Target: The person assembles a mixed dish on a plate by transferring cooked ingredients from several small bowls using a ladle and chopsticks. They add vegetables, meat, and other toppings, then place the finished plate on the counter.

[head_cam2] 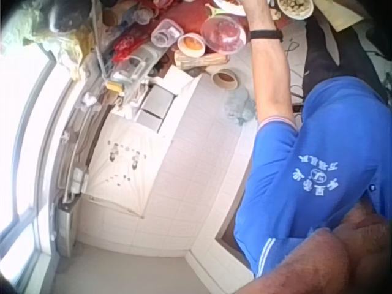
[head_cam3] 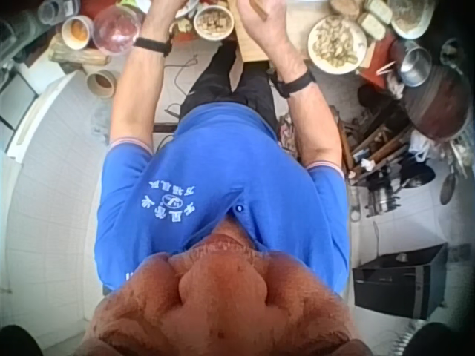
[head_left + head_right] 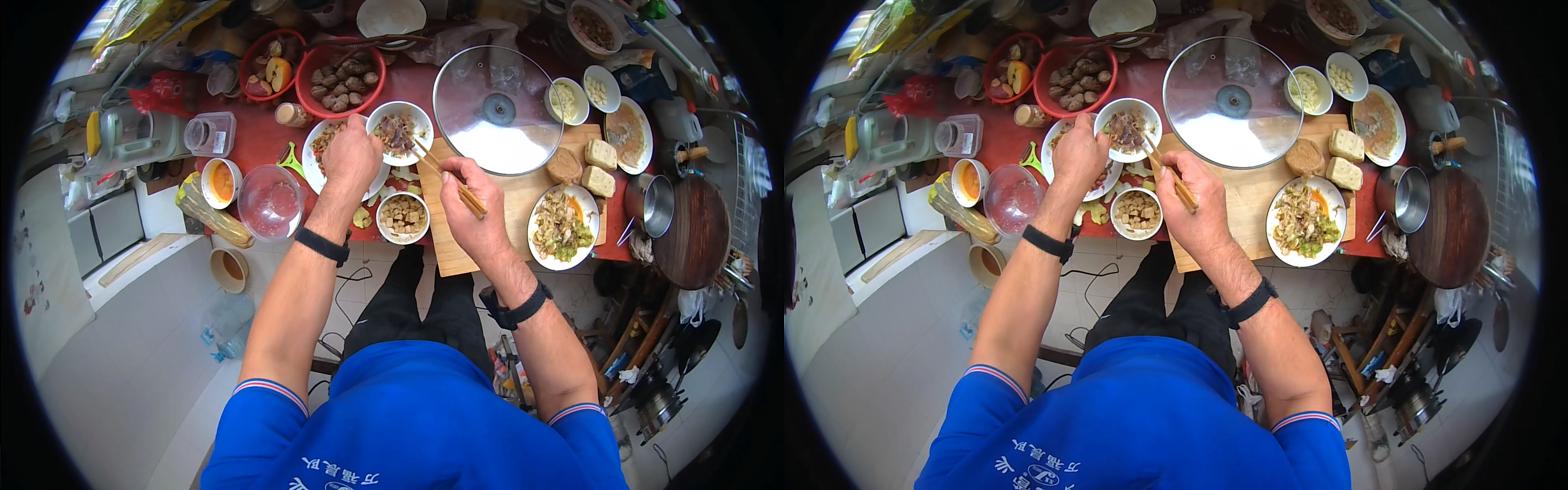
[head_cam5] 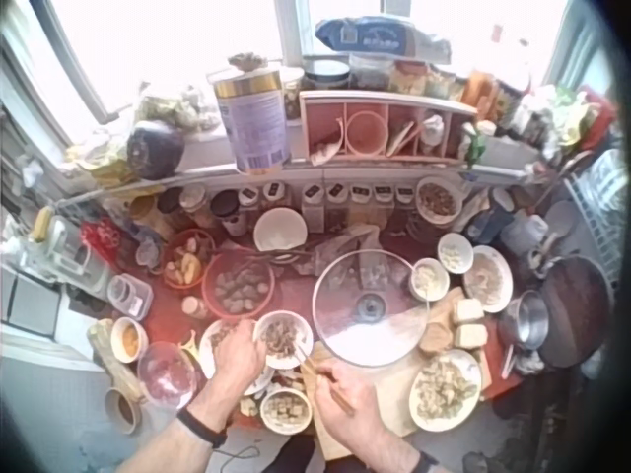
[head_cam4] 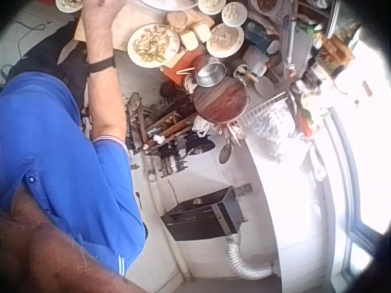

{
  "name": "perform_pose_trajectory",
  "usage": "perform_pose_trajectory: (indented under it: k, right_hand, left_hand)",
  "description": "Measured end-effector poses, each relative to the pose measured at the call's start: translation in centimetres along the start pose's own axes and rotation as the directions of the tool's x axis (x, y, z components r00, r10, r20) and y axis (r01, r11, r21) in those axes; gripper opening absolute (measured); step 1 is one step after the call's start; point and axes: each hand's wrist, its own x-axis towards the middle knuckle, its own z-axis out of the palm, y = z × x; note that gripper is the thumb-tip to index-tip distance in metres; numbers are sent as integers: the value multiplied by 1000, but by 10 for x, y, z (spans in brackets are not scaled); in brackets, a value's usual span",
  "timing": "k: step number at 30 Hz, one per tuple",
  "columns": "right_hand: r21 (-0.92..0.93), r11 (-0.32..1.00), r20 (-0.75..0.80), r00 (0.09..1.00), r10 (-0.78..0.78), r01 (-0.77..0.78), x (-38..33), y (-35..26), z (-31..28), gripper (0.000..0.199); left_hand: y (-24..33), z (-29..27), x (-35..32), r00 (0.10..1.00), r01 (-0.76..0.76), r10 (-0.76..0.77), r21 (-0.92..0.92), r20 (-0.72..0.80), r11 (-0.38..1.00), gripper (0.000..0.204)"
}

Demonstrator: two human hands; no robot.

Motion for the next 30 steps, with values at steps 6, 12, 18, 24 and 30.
perform_pose_trajectory:
  k: [6,12,18,24,30]
  right_hand:
    - [19,1000,9,1000,-17,17,-24,-17,3,17]
    - [7,995,-35,995,-97,98,-60,-28,-13,15]
    - [26,999,-124,992,-32,35,-80,-25,-33,16]
    - [118,990,-203,975,95,-72,-81,-9,-51,17]
    - [126,988,-220,969,112,-86,-84,3,-58,18]
  left_hand:
    - [-11,-9,-29,998,10,-5,-86,61,996,35]
    - [-6,0,-53,997,-45,53,-124,64,991,33]
    - [16,16,-71,987,-107,120,-117,110,987,36]
    - [30,27,-79,970,-171,184,-91,160,981,35]
    - [38,32,-82,958,-157,173,-84,231,984,33]
